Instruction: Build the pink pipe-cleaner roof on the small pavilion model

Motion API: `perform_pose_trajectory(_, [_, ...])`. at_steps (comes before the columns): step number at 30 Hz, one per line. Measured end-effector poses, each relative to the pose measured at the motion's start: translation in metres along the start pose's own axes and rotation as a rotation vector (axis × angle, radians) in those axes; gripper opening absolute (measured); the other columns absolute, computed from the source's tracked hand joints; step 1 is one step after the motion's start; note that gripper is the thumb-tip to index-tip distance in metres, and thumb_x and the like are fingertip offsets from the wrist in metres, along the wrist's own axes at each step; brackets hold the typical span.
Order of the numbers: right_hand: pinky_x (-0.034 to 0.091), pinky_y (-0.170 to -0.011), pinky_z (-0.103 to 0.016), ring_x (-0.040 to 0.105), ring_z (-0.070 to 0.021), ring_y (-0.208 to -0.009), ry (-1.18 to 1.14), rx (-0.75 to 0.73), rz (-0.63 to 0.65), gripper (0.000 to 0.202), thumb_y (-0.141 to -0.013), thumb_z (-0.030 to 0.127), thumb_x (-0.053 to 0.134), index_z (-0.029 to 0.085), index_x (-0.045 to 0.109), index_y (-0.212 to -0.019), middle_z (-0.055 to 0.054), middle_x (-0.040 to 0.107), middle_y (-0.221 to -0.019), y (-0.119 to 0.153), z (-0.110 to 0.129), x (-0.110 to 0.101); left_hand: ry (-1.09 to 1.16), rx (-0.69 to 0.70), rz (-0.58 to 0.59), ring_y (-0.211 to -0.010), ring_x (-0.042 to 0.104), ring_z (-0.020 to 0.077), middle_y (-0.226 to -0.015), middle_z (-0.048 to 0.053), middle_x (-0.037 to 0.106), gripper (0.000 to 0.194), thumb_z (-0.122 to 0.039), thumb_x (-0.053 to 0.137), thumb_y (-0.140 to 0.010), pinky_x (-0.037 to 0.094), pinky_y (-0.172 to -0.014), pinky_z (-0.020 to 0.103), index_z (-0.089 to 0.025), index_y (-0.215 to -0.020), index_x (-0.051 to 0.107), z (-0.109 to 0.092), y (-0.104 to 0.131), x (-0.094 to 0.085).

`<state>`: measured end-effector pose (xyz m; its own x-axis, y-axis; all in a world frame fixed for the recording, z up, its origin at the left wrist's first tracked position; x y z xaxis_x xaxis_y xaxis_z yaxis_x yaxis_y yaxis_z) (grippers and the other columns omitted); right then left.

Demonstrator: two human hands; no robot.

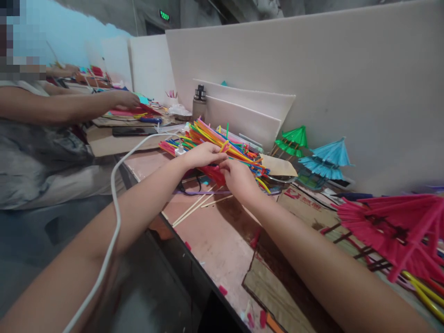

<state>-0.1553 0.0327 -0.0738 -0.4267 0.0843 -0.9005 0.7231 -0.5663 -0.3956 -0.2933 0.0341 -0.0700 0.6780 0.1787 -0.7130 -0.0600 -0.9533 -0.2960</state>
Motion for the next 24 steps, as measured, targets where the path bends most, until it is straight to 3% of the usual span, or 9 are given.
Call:
perform_pose_trajectory(5, [0.048,-0.081,-0.031,0.07,-0.0224,-0.093,-0.063,0.054,-0.026,0.028,-0.09,0.01,0.049,0.018,0.072,-0.104,-0.008,0.077,-0.101,0.001,-0.007,-0.006,0.008,-0.01,-0.014,-0.056,0.046,0.0101,-0.063,-0.001,0.058,0.042,-0.049,0.052,-0.088,0.035,-0.058,0.022,-0.013,-0.074,0.069,-0.002,0.001,0.0])
perform_pose_trajectory(9, [0.048,-0.074,-0.029,0.067,-0.0188,-0.079,-0.222,0.062,-0.117,0.029,-0.091,0.013,0.045,0.017,0.07,-0.106,-0.006,0.075,-0.093,0.022,-0.004,-0.027,0.109,-0.054,0.016,-0.064,0.056,0.0124,-0.074,0.002,0.069,0.043,-0.052,0.056,-0.086,0.042,-0.064,0.022,-0.012,-0.083,0.073,-0.004,0.004,0.001])
perform_pose_trajectory(12, [0.047,-0.07,-0.029,0.065,-0.0191,-0.076,-0.239,0.008,-0.182,0.028,-0.09,0.015,0.042,0.018,0.068,-0.1,-0.007,0.073,-0.088,0.051,0.005,-0.061,0.128,-0.071,0.039,-0.071,0.062,0.0149,-0.083,0.004,0.074,0.049,-0.057,0.058,-0.084,0.045,-0.07,0.023,-0.012,-0.093,0.075,-0.004,0.006,0.003])
perform_pose_trajectory(15, [0.047,-0.072,-0.032,0.065,-0.0224,-0.085,-0.072,-0.083,-0.28,0.025,-0.092,0.02,0.042,0.022,0.068,-0.096,-0.009,0.073,-0.094,0.09,0.015,-0.112,-0.003,-0.074,0.05,-0.069,0.061,0.0163,-0.079,0.003,0.073,0.052,-0.061,0.056,-0.084,0.044,-0.066,0.024,-0.013,-0.091,0.076,-0.003,0.007,0.001])
perform_pose_trajectory(17, [0.046,-0.067,-0.033,0.065,-0.0224,-0.079,0.004,-0.072,-0.292,0.023,-0.093,0.023,0.045,0.026,0.067,-0.097,-0.008,0.072,-0.091,0.117,0.011,-0.145,-0.089,-0.039,0.064,-0.073,0.064,0.0183,-0.083,0.004,0.075,0.05,-0.059,0.054,-0.086,0.044,-0.066,0.024,-0.014,-0.089,0.077,-0.01,0.009,-0.003])
perform_pose_trajectory(19, [0.044,-0.059,-0.033,0.062,-0.0215,-0.069,0.022,-0.009,-0.318,0.019,-0.093,0.027,0.048,0.028,0.067,-0.097,-0.008,0.07,-0.084,0.143,-0.003,-0.176,-0.171,-0.039,0.036,-0.08,0.067,0.0214,-0.089,0.006,0.077,0.046,-0.056,0.053,-0.087,0.046,-0.069,0.026,-0.016,-0.09,0.077,-0.026,0.011,-0.01])
perform_pose_trajectory(20, [0.044,-0.057,-0.033,0.061,-0.0211,-0.065,0.012,0.033,-0.317,0.018,-0.092,0.029,0.049,0.029,0.066,-0.097,-0.007,0.069,-0.081,0.156,-0.013,-0.189,-0.232,-0.031,-0.037,-0.083,0.068,0.0236,-0.09,0.007,0.077,0.046,-0.056,0.053,-0.088,0.046,-0.07,0.027,-0.017,-0.093,0.077,-0.04,0.012,-0.015])
perform_pose_trajectory(23, [0.047,-0.058,-0.034,0.062,-0.0216,-0.069,-0.059,0.131,-0.341,0.014,-0.093,0.034,0.053,0.029,0.065,-0.099,-0.007,0.068,-0.084,0.189,-0.041,-0.224,-0.396,0.049,-0.338,-0.09,0.067,0.0291,-0.097,0.01,0.077,0.048,-0.057,0.048,-0.091,0.045,-0.074,0.032,-0.019,-0.098,0.077,-0.102,0.019,-0.023])
perform_pose_trajectory(24, [0.048,-0.06,-0.035,0.062,-0.022,-0.073,-0.093,0.156,-0.359,0.014,-0.093,0.035,0.054,0.029,0.065,-0.1,-0.007,0.068,-0.087,0.198,-0.048,-0.233,-0.357,0.118,-0.33,-0.091,0.067,0.0279,-0.1,0.008,0.077,0.048,-0.057,0.046,-0.093,0.045,-0.076,0.032,-0.021,-0.102,0.077,-0.128,0.021,-0.016])
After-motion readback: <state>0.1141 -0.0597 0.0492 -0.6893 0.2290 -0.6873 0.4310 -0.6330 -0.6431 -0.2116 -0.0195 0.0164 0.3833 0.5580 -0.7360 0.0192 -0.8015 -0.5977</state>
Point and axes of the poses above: each hand's wrist, its own y-axis away from the middle knuckle, its own x-axis out of the palm, z = x × y, the point moved 5 cm from there along -y, towards the middle knuckle
